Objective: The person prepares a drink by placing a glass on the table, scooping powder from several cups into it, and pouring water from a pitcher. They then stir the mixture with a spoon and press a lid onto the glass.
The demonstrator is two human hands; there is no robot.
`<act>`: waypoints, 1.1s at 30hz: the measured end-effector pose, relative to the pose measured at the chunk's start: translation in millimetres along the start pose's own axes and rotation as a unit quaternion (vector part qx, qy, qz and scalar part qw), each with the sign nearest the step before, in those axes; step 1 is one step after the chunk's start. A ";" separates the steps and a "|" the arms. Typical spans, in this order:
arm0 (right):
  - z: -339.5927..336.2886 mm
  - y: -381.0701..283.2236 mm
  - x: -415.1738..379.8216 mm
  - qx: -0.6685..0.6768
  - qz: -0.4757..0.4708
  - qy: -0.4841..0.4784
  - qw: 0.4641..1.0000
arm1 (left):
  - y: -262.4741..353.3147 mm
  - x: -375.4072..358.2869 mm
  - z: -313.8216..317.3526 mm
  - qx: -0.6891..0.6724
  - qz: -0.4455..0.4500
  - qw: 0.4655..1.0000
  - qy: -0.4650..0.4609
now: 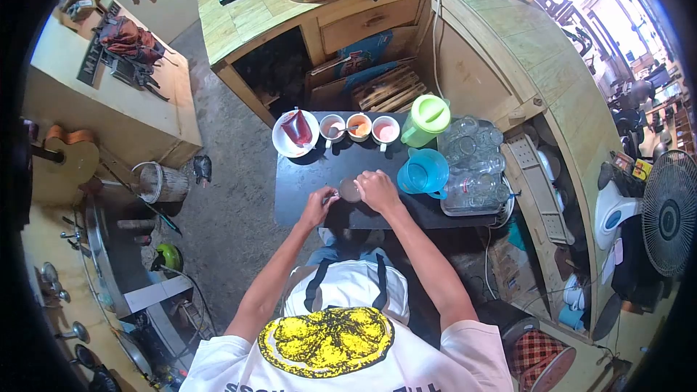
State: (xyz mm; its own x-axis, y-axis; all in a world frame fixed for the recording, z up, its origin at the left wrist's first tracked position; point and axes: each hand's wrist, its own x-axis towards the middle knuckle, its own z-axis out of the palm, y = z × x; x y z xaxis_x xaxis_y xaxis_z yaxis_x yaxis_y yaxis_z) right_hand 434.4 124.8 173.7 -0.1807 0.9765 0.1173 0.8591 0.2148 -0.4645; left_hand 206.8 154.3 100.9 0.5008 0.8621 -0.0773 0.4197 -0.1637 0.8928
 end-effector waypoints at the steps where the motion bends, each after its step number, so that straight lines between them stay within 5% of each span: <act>1: -0.6 1.3 -0.1 -0.008 -0.001 -0.001 1.000 | 0.5 -0.1 0.1 -0.004 -0.005 1.000 0.002; 8: 2.1 0.9 -10.0 0.038 0.004 -0.026 0.999 | 2.1 2.3 -1.0 -0.075 -0.038 0.996 -0.021; 14: 13.8 2.0 -5.6 0.047 0.002 0.015 0.999 | 28.8 15.1 -0.7 0.034 0.063 0.997 -0.032; 17: 4.5 -0.4 -3.3 0.023 0.015 0.031 0.999 | 24.9 21.5 3.9 -0.001 0.027 0.997 -0.075; 33: 9.5 -2.3 -10.3 0.064 0.008 0.014 0.998 | 37.2 11.4 13.1 0.009 0.008 1.000 0.015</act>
State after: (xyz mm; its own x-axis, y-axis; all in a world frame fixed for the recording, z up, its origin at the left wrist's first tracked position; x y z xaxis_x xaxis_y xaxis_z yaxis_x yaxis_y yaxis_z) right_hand 429.7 114.5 165.3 -0.1533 0.9792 0.1331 0.7933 0.2023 -0.5742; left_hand 238.0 151.8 127.4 0.4850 0.8732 -0.0488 0.4245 -0.1863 0.8860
